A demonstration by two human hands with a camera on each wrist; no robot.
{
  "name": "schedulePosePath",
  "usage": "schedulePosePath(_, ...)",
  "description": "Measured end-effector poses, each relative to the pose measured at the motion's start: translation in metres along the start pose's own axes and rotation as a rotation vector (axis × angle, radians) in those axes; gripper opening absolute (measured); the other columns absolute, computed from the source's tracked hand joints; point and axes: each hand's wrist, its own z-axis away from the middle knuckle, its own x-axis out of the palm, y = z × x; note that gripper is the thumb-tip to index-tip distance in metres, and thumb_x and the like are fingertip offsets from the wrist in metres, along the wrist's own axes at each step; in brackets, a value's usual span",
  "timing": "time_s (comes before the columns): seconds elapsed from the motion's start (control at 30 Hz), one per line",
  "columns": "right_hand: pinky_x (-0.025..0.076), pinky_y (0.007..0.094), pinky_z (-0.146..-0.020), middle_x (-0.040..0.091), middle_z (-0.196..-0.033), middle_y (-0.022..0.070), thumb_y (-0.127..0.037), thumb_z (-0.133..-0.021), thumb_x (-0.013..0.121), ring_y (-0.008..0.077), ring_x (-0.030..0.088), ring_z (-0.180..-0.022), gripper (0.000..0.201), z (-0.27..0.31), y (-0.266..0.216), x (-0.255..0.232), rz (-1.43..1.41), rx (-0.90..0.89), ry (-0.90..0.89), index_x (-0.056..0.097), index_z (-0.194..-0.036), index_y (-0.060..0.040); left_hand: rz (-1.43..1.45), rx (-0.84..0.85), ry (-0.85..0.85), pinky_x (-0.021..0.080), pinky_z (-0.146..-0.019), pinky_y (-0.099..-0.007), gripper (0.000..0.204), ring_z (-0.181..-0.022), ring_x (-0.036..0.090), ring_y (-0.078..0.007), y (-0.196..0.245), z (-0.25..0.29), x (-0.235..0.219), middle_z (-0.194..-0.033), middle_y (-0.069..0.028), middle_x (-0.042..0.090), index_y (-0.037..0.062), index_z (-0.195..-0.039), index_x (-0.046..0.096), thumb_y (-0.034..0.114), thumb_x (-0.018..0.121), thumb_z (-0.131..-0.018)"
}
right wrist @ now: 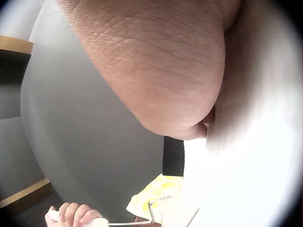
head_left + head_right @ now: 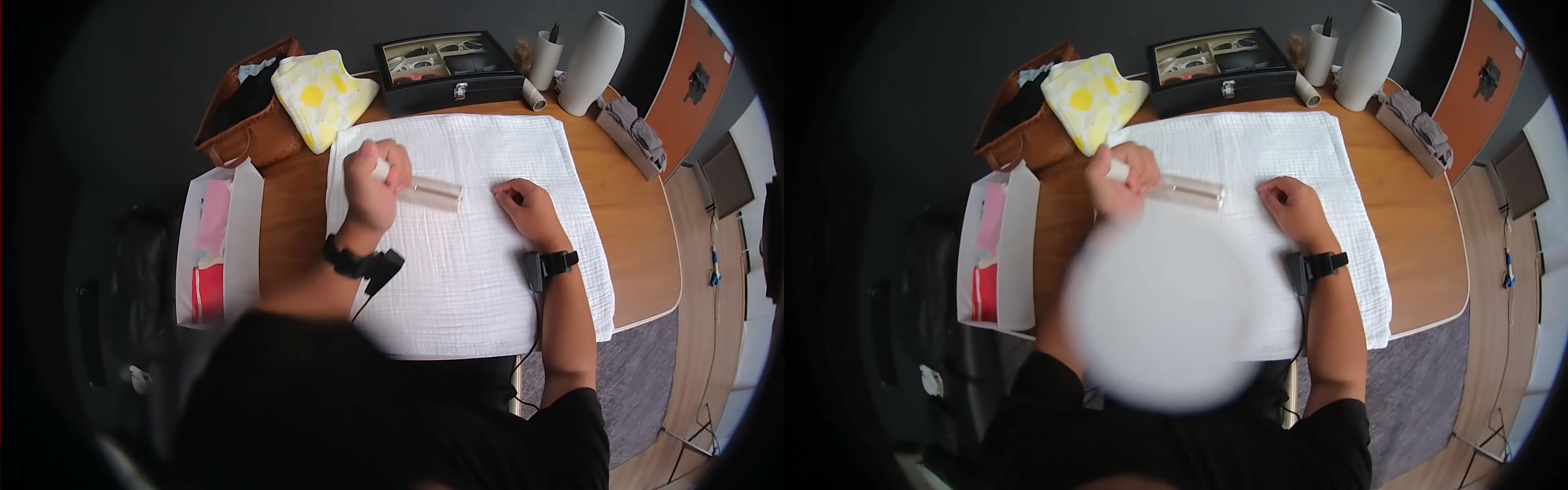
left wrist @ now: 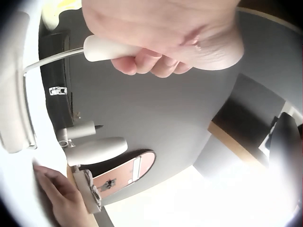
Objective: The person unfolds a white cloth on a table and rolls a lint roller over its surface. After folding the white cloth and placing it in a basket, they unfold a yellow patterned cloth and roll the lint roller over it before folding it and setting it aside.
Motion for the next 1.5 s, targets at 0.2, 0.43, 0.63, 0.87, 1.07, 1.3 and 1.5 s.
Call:
schedulePosePath(0.2,0.052,0.0334,-0.068,0.069,-0.079,0.0066,-0.025,-0.098,0.078,0.0166,0.060,-0.070,0.023,-0.002,0.001,-0.004,-0.017,0.029,-0.021,0.074,-0.091,-0.0028,-0.298,0.270,-0.026,0.038,-0.068,-0.0340,0.061,-0.067,0.046,-0.0198,-0.057,-0.041,-0.004,-0.068,-0.0073,0.046,0.0061,-0.068,0.043,0.054,0.032,-0.105)
schedulePosePath(0.43,0.044,0.0364,-0.060,0.057,-0.065,0.0067,-0.032,-0.100,0.079,0.0161,0.046,-0.062,0.040,-0.001,0.003,-0.008,-0.030,0.054,-0.048,0.064,-0.078,-0.0021,-0.414,0.269,-0.180,0.039,-0.063,-0.0380,0.045,-0.064,0.048,-0.0217,-0.034,0.024,0.013,-0.067,-0.0080,0.051,0.0047,-0.069,0.046,0.033,0.045,-0.103)
schedulePosePath(0.63,0.044,0.0376,-0.059,0.054,-0.064,0.0096,-0.031,-0.100,0.079,0.0202,0.045,-0.060,0.042,0.000,-0.007,-0.008,0.020,0.053,-0.036,0.062,-0.077,-0.0013,-0.414,0.281,-0.492,0.036,-0.061,-0.0409,0.035,-0.060,0.045,-0.0262,0.036,0.096,0.031,-0.064,-0.0078,0.050,0.0088,-0.065,0.047,0.031,0.053,-0.092)
schedulePosePath(0.87,0.041,0.0356,-0.059,0.050,-0.064,0.0053,-0.027,-0.099,0.080,0.0168,0.040,-0.062,0.042,-0.001,0.002,-0.006,0.005,0.040,-0.043,0.057,-0.075,-0.0026,-0.494,0.469,-0.420,0.040,-0.063,-0.0446,0.029,-0.061,0.044,-0.0326,-0.010,0.050,0.012,-0.067,-0.0121,0.047,0.0050,-0.067,0.046,0.020,0.053,-0.090)
schedulePosePath(1.07,0.039,0.0318,-0.059,0.048,-0.065,-0.0019,-0.026,-0.101,0.079,0.0106,0.037,-0.065,0.040,-0.001,0.005,-0.007,-0.105,0.080,-0.036,0.058,-0.076,-0.0036,-0.710,0.445,-0.361,0.041,-0.063,-0.0415,0.026,-0.064,0.046,-0.0324,-0.062,-0.021,-0.011,-0.064,-0.0145,0.048,0.0022,-0.066,0.048,0.008,0.056,-0.091)
schedulePosePath(1.3,0.043,0.0307,-0.061,0.056,-0.068,0.0005,-0.025,-0.101,0.078,0.0110,0.046,-0.066,0.030,0.000,0.000,-0.010,-0.114,0.070,-0.030,0.067,-0.084,-0.0031,-0.657,0.286,-0.390,0.039,-0.063,-0.0429,0.025,-0.065,0.047,-0.0329,-0.025,0.022,0.000,-0.066,-0.0142,0.049,0.0011,-0.068,0.049,0.005,0.057,-0.092)
schedulePosePath(1.5,0.054,0.0346,-0.073,0.070,-0.081,0.0077,-0.019,-0.098,0.077,0.0196,0.063,-0.073,0.017,-0.003,0.009,-0.002,-0.098,0.004,0.097,0.074,-0.099,-0.0024,-0.490,0.301,-0.705,0.047,-0.066,-0.0422,0.048,-0.065,0.058,-0.0249,0.043,0.123,0.007,-0.072,-0.0026,0.060,0.0133,-0.070,0.051,0.028,0.050,-0.115)
